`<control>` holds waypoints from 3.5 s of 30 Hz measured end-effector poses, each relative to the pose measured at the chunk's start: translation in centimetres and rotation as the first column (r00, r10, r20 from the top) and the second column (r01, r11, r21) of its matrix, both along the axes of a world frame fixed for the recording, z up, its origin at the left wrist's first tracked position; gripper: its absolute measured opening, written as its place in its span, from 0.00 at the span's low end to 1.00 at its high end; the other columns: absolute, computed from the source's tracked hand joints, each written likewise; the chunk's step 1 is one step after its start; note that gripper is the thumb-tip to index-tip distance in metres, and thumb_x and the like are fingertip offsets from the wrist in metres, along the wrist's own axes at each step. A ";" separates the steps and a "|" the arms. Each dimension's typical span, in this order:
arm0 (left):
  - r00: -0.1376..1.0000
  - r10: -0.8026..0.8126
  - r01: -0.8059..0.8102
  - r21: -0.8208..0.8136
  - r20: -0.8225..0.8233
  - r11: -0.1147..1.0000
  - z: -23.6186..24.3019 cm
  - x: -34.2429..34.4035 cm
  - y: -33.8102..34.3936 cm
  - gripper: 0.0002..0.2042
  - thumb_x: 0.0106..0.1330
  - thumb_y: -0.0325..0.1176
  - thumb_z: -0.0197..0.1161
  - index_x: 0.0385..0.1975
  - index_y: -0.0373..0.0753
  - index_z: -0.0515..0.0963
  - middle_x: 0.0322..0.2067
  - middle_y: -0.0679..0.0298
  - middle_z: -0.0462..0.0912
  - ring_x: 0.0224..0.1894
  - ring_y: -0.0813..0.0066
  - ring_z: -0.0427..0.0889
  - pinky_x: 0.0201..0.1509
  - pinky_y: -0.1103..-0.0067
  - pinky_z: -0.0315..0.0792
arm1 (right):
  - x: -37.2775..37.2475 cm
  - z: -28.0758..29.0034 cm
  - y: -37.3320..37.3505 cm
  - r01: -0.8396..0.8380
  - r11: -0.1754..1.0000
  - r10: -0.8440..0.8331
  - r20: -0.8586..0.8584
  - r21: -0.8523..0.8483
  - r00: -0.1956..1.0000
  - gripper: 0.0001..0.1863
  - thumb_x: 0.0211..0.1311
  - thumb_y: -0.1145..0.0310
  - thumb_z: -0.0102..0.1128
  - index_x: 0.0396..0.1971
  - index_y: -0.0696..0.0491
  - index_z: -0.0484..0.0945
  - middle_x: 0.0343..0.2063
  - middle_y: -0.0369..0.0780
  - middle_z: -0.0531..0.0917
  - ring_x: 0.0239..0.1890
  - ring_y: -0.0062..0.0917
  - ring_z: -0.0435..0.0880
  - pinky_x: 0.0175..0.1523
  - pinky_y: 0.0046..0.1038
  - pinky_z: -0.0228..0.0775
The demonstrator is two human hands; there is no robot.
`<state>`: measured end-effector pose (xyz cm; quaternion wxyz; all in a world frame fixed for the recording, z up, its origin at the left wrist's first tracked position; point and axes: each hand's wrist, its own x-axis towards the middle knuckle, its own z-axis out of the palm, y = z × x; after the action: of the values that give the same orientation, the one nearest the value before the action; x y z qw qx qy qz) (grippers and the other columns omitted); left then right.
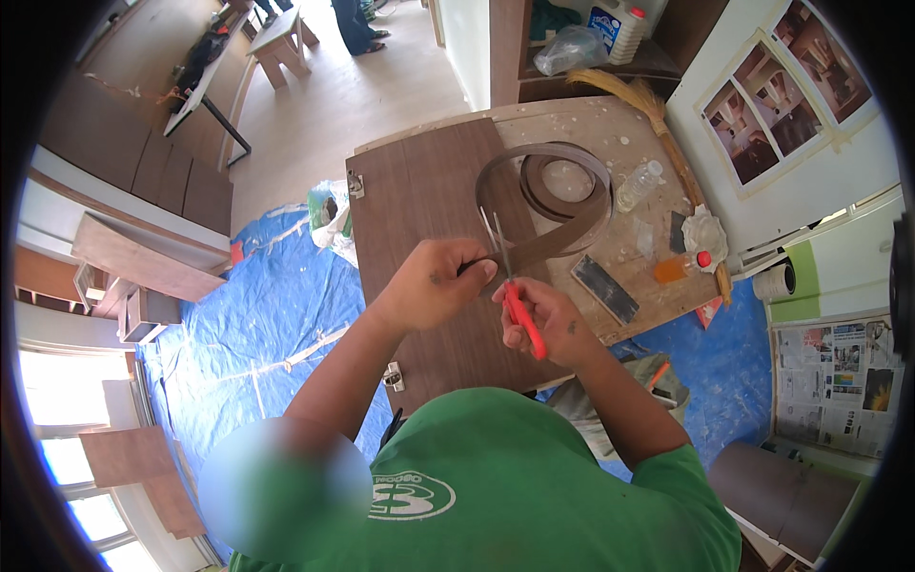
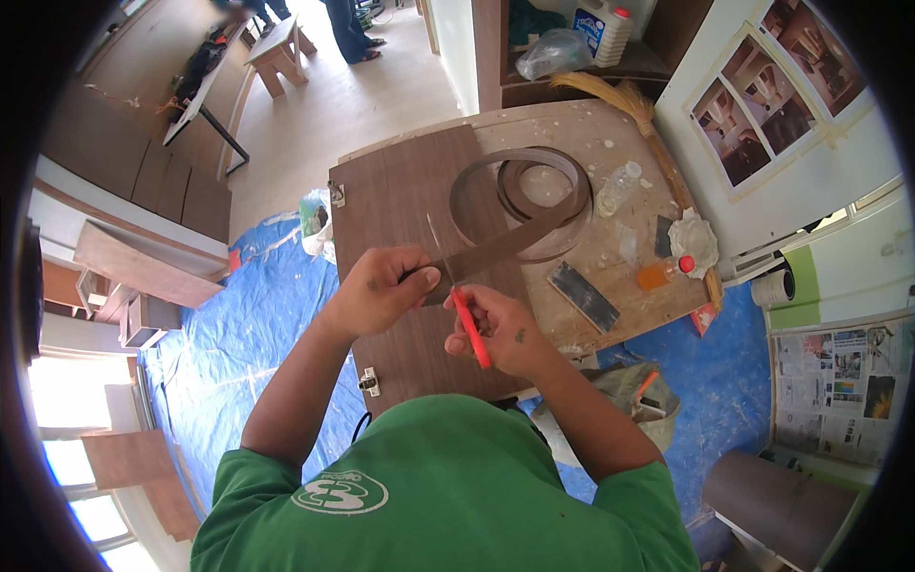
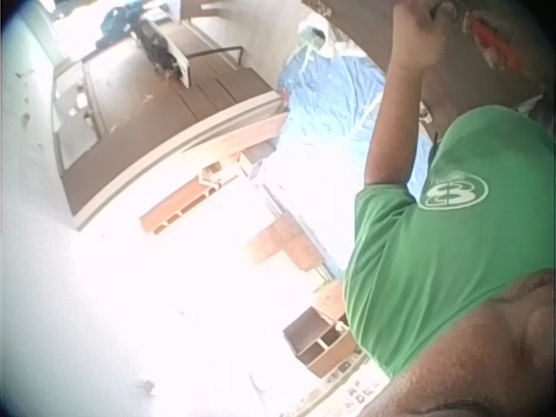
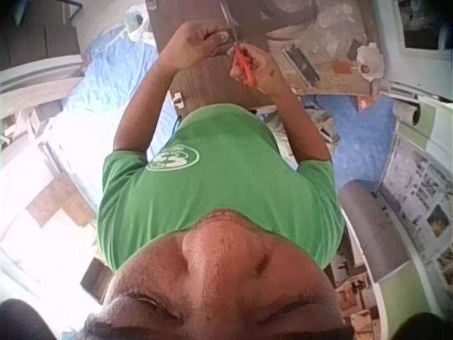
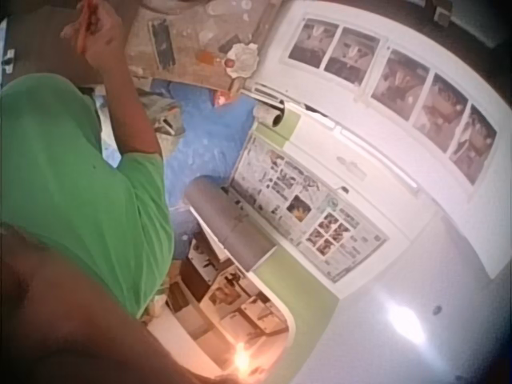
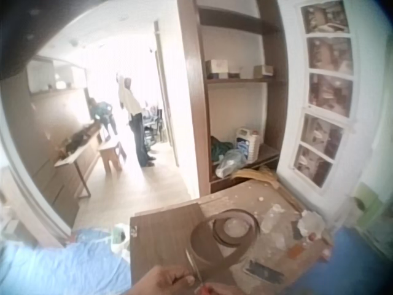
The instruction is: The person cuts a strip of brown edge banding with scissors, peels the backing, and applies it to the edge of a wooden cabinet door. They then use a plastic bottle to press the banding along the edge to secure it.
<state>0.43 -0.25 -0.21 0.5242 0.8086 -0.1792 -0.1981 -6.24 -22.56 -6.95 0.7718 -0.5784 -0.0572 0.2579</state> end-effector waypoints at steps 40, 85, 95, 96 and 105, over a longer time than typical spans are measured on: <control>0.997 0.046 -0.047 0.022 0.063 0.999 0.0 -0.4 -1.4 0.11 0.77 0.33 0.61 0.31 0.35 0.80 0.21 0.70 0.78 0.24 0.85 0.74 0.28 0.81 0.67 | 0.1 0.6 0.0 0.176 0.951 -0.090 0.318 -0.253 0.944 0.23 0.57 0.58 0.85 0.41 0.54 0.80 0.24 0.28 0.77 0.28 0.09 0.70 0.32 0.18 0.65; 0.999 0.018 -0.020 0.035 0.051 0.999 0.5 -0.3 -2.3 0.11 0.78 0.33 0.60 0.32 0.35 0.80 0.22 0.71 0.78 0.24 0.86 0.74 0.29 0.83 0.67 | 0.2 0.2 -0.1 0.266 0.958 -0.208 0.375 -0.108 0.903 0.21 0.56 0.60 0.85 0.36 0.57 0.81 0.21 0.34 0.79 0.23 0.14 0.72 0.29 0.22 0.68; 0.995 0.054 -0.055 -0.002 0.078 0.999 1.0 0.5 -2.3 0.13 0.77 0.34 0.61 0.30 0.34 0.81 0.20 0.68 0.79 0.24 0.84 0.76 0.29 0.80 0.69 | 0.0 0.2 -0.5 0.201 0.978 -0.181 0.264 -0.051 0.947 0.19 0.58 0.68 0.83 0.41 0.57 0.80 0.23 0.33 0.81 0.21 0.13 0.80 0.24 0.20 0.71; 0.994 0.064 -0.064 0.000 0.087 0.998 1.1 0.5 -2.2 0.13 0.77 0.34 0.61 0.30 0.34 0.81 0.20 0.68 0.79 0.24 0.84 0.76 0.29 0.80 0.69 | -0.1 0.1 -0.5 0.228 0.973 -0.230 0.125 0.029 0.965 0.18 0.59 0.67 0.82 0.41 0.57 0.81 0.23 0.32 0.81 0.21 0.12 0.79 0.25 0.20 0.71; 0.985 0.124 -0.127 0.014 0.120 0.992 1.1 -0.2 -2.1 0.12 0.78 0.35 0.62 0.32 0.34 0.82 0.21 0.67 0.81 0.26 0.84 0.79 0.31 0.81 0.71 | -2.1 -8.1 -6.2 0.390 0.685 -0.275 0.277 -0.615 0.921 0.36 0.50 0.50 0.86 0.53 0.56 0.80 0.33 0.41 0.86 0.32 0.28 0.85 0.41 0.29 0.79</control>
<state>0.20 -2.40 0.93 0.5152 0.8343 -0.1567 -0.1180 -8.39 -28.73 -15.03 0.5439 -0.8324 0.0811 0.0685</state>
